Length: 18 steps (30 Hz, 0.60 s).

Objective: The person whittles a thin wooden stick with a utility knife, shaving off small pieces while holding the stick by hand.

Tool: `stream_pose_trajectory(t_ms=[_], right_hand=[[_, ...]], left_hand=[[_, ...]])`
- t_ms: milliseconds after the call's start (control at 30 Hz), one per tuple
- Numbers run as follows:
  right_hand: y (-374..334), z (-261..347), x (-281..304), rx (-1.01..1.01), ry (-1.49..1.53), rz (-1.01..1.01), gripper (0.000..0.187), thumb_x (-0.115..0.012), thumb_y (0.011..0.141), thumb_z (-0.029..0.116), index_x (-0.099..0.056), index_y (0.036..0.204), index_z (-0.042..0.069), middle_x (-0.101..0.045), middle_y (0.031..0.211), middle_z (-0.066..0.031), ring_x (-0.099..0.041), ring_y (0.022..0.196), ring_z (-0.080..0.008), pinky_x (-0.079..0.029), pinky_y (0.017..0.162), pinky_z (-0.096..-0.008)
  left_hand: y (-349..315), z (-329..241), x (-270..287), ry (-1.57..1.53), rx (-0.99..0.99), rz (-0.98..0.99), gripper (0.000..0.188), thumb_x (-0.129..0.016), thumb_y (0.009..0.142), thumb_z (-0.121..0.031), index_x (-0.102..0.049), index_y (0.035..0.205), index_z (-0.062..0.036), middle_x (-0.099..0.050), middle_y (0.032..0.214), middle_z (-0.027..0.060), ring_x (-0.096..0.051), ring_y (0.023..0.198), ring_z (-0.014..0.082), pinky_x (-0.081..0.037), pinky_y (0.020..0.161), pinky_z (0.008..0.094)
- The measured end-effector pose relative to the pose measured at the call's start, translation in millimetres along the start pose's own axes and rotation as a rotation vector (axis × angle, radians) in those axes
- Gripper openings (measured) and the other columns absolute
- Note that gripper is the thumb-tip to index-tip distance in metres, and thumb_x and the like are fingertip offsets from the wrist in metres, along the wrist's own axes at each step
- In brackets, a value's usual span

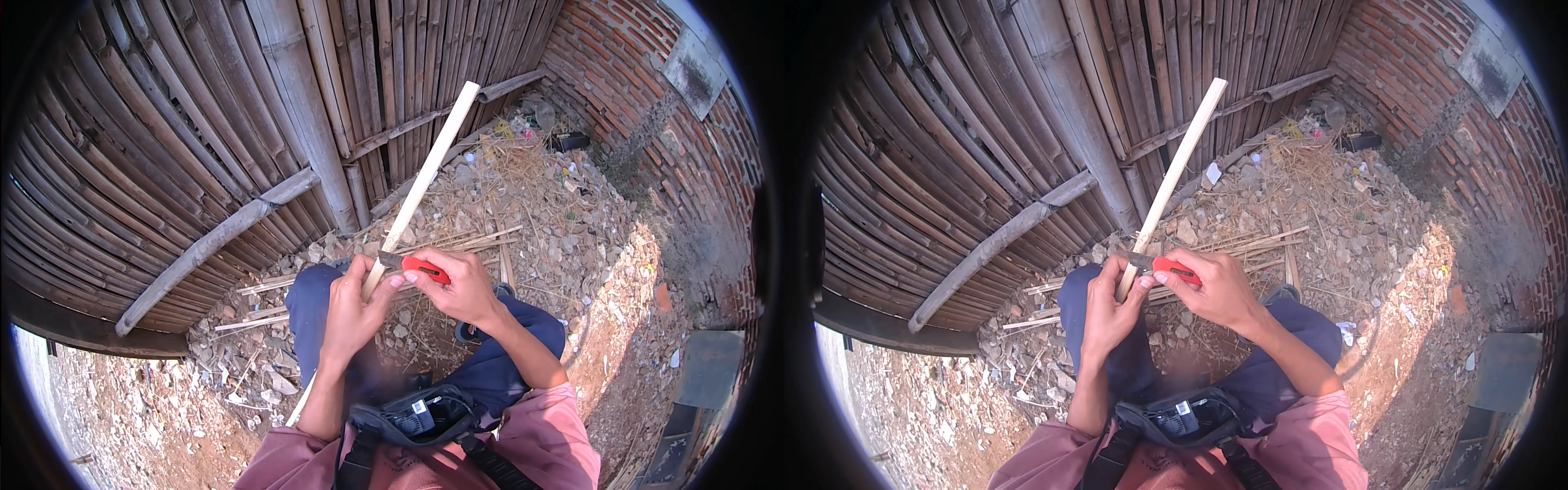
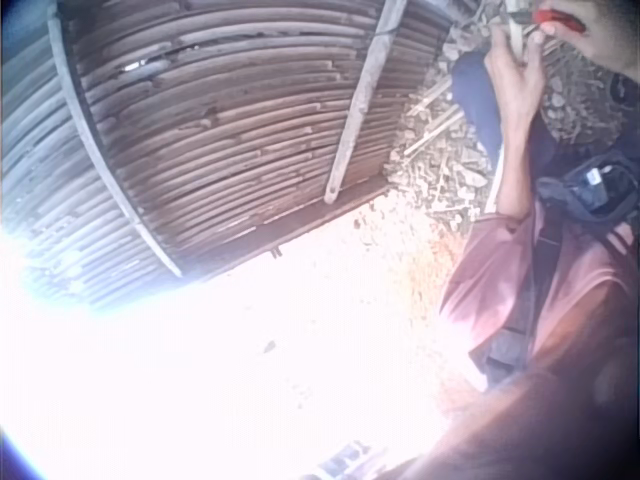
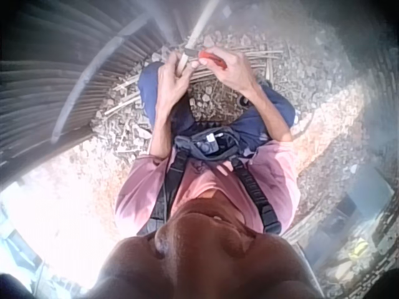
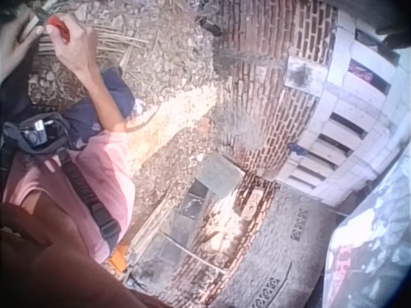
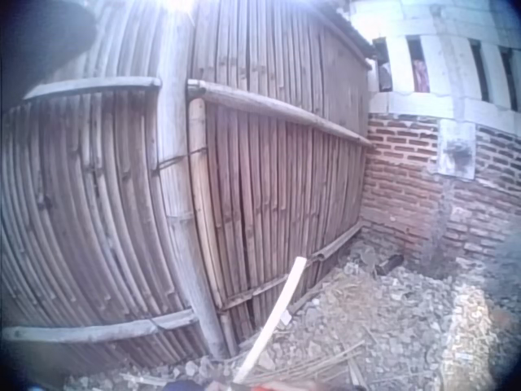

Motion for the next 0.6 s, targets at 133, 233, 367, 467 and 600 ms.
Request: stream_pose_trajectory(t_ms=[133,233,367,467,600], right_hand=[[3,-1,2,0.006,-0.001,0.014,0.030,-0.082,0.095,0.029,-0.075,0.109,0.003,-0.076,0.083,-0.0127,-0.072,0.064,-0.0236,-0.056,0.060,-0.0348],[3,-1,4,0.053,-0.016,-0.008,0.032,-0.083,0.094,0.030,-0.075,0.110,0.003,-0.077,0.084,-0.0116,-0.072,0.061,-0.0224,-0.056,0.058,-0.0343],[3,-4,3,0.125,-0.039,-0.044,0.034,-0.084,0.093,0.030,-0.076,0.111,0.003,-0.078,0.086,-0.0125,-0.072,0.062,-0.0225,-0.057,0.058,-0.0344],[1,-3,4,0.112,-0.044,-0.045,0.034,-0.085,0.092,0.029,-0.076,0.112,0.002,-0.078,0.089,-0.0140,-0.074,0.065,-0.0253,-0.058,0.061,-0.0364],[3,-4,7,0.156,-0.080,-0.054,0.032,-0.083,0.092,0.025,-0.076,0.113,0.002,-0.078,0.094,-0.0158,-0.076,0.075,-0.0303,-0.060,0.066,-0.0389]], left_hand=[[-2,-8,1,0.025,0.012,0.028,0.021,-0.075,0.102,-0.015,-0.061,0.099,-0.0009,-0.065,0.072,0.0013,-0.050,0.067,0.0048,-0.042,0.060,0.0274],[-3,-8,1,0.023,0.017,0.047,0.020,-0.075,0.102,-0.015,-0.061,0.101,-0.0010,-0.065,0.073,0.0011,-0.050,0.066,0.0046,-0.041,0.059,0.0270],[-1,-3,-3,-0.025,-0.013,0.064,0.017,-0.073,0.103,-0.014,-0.062,0.103,-0.0011,-0.066,0.074,-0.0002,-0.053,0.065,0.0036,-0.043,0.058,0.0255],[3,2,-8,-0.050,-0.013,0.102,0.016,-0.073,0.103,-0.013,-0.062,0.105,-0.0014,-0.067,0.076,-0.0009,-0.057,0.063,0.0035,-0.045,0.055,0.0248],[9,2,-14,-0.133,0.073,0.146,0.020,-0.077,0.101,-0.013,-0.061,0.104,-0.0018,-0.069,0.079,-0.0001,-0.060,0.058,0.0049,-0.046,0.051,0.0251]])
Point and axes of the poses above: each hand's wrist, its own y-axis towards the middle knuckle, its own x-axis out of the back of the hand, z = x × y, the point moved 8 cm from there along y, towards the middle knuckle
